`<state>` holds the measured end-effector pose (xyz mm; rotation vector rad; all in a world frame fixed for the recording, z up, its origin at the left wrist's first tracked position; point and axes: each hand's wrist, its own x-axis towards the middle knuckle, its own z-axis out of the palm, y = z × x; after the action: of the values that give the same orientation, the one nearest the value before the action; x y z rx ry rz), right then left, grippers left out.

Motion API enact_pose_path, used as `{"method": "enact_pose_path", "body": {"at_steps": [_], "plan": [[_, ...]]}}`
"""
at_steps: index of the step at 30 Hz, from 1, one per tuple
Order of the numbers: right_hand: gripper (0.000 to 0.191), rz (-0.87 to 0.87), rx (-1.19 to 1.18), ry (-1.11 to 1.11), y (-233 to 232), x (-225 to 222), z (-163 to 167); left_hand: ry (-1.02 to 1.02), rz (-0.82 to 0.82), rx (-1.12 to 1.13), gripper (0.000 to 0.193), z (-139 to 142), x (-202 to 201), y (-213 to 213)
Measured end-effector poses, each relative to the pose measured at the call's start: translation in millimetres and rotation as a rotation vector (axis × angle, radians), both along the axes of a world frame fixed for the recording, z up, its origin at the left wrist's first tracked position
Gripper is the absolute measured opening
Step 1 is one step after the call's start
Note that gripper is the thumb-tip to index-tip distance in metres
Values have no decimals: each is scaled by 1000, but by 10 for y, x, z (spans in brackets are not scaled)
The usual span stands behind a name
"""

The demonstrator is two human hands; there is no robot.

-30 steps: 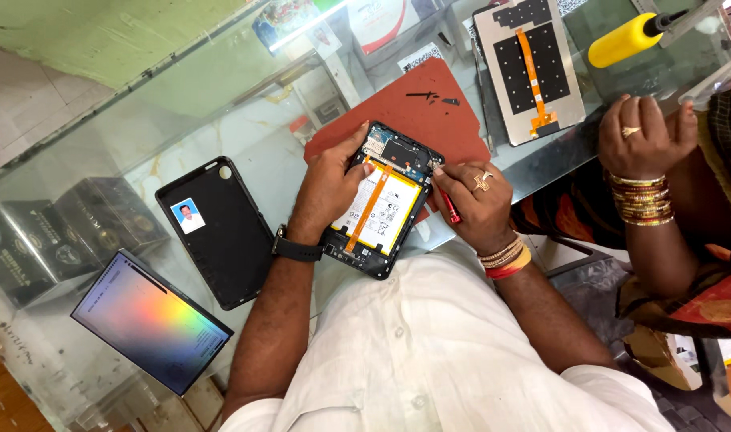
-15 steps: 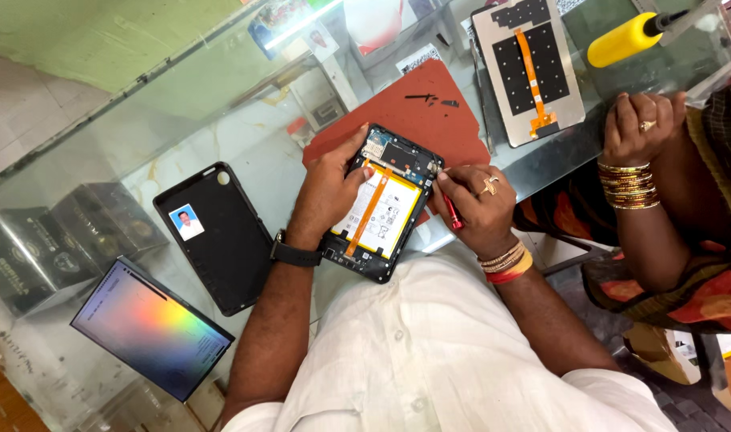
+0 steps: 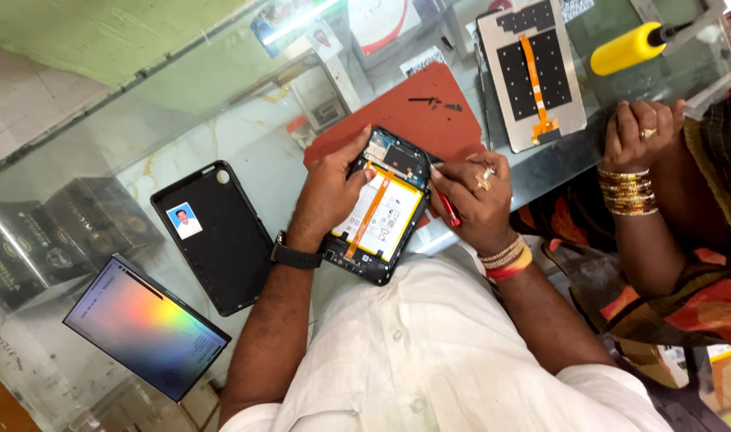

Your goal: The person repairs a tablet at a glass workbench, using a red screwdriver to unscrew and pry at the internal components of the opened device with its battery and detached screen exposed. A phone case, a replacement display panel, and a yellow bottle sit on the bench while another person sits nearby.

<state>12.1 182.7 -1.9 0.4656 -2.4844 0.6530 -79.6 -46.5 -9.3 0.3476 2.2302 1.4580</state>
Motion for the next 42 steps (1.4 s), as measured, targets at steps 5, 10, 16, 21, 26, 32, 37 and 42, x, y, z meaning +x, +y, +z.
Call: {"method": "enact_pose_path", "body": {"at_steps": [5, 10, 16, 21, 26, 32, 37, 42], "plan": [[23, 7, -22, 11, 3, -1, -21, 47, -13, 41, 63, 3, -31, -11], [22, 6, -23, 1, -15, -24, -40, -30, -2, -48, 65, 36, -9, 2], [21, 5, -32, 12, -36, -49, -25, 7, 1, -46, 65, 44, 19, 6], [23, 14, -29, 14, -16, 0, -4, 40, -7, 18, 65, 24, 45, 6], [24, 16, -13, 40, -29, 45, 12, -24, 5, -37, 66, 44, 40, 0], [26, 38, -17, 69, -50, 5, 20, -7, -4, -42, 66, 57, 11, -6], [25, 32, -11, 61, -57, -1, 9, 12, -4, -33, 66, 19, 5, -13], [24, 14, -19, 67, -76, 1, 4, 9, -6, -35, 66, 40, -4, -8]]}}
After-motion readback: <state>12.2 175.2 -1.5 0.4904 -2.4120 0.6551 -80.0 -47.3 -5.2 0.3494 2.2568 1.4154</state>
